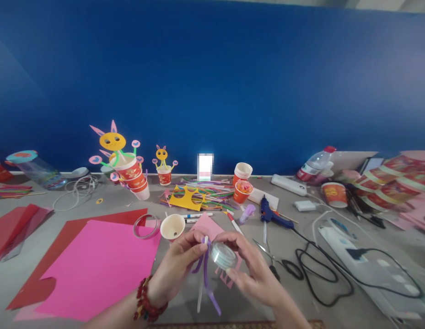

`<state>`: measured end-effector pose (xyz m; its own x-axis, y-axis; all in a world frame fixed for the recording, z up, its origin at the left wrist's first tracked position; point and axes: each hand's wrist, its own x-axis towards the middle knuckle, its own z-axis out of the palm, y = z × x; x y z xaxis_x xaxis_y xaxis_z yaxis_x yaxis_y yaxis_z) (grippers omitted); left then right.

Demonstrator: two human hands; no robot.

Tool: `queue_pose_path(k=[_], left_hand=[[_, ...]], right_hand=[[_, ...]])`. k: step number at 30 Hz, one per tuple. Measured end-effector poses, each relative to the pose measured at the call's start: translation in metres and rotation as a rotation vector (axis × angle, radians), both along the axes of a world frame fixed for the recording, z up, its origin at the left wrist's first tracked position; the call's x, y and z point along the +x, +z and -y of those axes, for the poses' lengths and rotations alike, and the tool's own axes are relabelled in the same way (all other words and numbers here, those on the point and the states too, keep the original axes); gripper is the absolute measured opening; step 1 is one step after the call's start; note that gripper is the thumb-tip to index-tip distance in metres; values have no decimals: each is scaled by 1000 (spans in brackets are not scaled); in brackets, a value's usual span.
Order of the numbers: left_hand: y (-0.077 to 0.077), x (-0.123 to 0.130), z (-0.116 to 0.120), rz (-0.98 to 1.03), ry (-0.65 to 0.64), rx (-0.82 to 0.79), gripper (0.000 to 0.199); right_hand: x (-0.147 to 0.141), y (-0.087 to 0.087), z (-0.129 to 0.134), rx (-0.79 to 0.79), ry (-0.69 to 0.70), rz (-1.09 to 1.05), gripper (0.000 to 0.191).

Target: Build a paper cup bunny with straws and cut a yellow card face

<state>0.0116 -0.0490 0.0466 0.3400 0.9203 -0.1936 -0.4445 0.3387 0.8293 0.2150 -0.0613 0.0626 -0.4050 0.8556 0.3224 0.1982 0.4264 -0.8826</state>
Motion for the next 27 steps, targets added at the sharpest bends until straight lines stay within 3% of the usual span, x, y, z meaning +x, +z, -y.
queue_pose_path(k=[4,11,16,19,25,27], left_hand=[[-3,-5,0,-77,-66,-7,26],[-1,-9,-2,-150,-97,25,24],[0,-5,-3,-141,-165,27,25],[0,-6,-2,-164,-211,14,24],[2,-9,-2,-217,-158,150,22],[0,-8,-2,-192,-136,172,20]], right_hand=[[0,-14,3,-108,29,-110,41],[-11,-42,16,-495,35,-438,41],[-9,-58,23,-554,-118,-470,43],[10,-65,23,-457,-268,-304,42],[86,-86,36,3,-782,407,29],[111,-96,48,145,-854,633,30]])
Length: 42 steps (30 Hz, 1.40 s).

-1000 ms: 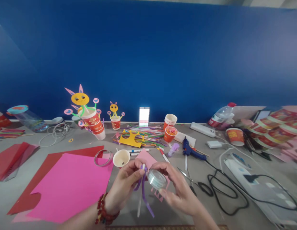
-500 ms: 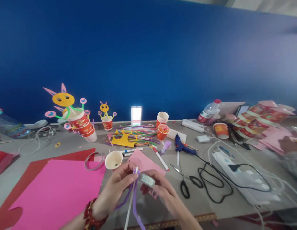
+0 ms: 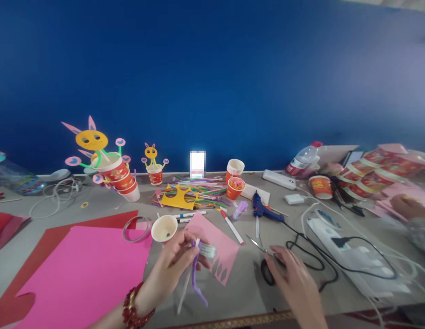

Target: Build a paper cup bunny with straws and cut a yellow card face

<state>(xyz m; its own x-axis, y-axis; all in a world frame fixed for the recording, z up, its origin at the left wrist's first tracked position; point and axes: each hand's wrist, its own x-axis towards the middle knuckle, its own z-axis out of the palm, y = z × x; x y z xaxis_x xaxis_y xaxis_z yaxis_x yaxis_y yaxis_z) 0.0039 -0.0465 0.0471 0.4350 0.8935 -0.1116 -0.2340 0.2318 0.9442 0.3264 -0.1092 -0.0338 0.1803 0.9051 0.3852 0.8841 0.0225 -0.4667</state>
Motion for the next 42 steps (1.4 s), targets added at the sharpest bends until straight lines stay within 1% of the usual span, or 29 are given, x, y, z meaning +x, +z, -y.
queue_pose_path(k=[2,3,4,6,9,13,15,17,20,23,25,27,29,33,35,37,40,42], left_hand=[[-2,2,-2,89,1,-50,20],[-3,4,-2,141,0,-92,21],[-4,5,-3,184,-3,-140,21],[-5,8,-4,240,-5,-223,21],[-5,10,-2,280,13,-282,18],[-4,12,2,342,54,-313,15],[-4,13,3,369,73,-326,14],[-4,14,3,394,95,-333,13],[-5,15,2,440,130,-335,13],[-6,15,1,465,140,-324,14],[-7,15,1,472,128,-303,14],[-7,15,1,466,112,-280,13],[-7,16,1,449,100,-264,11],[-8,17,1,424,77,-241,11],[-8,16,1,410,71,-232,12],[-8,16,0,397,71,-227,12],[-8,15,-1,383,81,-233,12],[-9,16,-1,373,85,-238,13]], right_hand=[[19,-12,15,36,55,247,27],[26,-17,22,26,111,363,24],[31,-22,28,15,172,474,25],[36,-29,38,24,204,632,28],[39,-30,44,13,222,758,31],[41,-21,42,-92,214,783,30],[42,-14,41,-170,197,756,32],[44,-8,40,-254,215,694,35],[43,0,39,-359,212,504,31],[42,5,39,-409,50,190,21],[42,7,40,-435,-41,-51,26],[40,9,41,-447,-80,-267,31],[37,10,41,-415,-97,-443,33],[22,10,39,-337,-116,-665,36],[17,10,39,-356,-94,-708,36],[15,9,40,-394,-60,-683,35],[16,9,44,-453,27,-530,32],[15,8,46,-452,64,-387,27]])
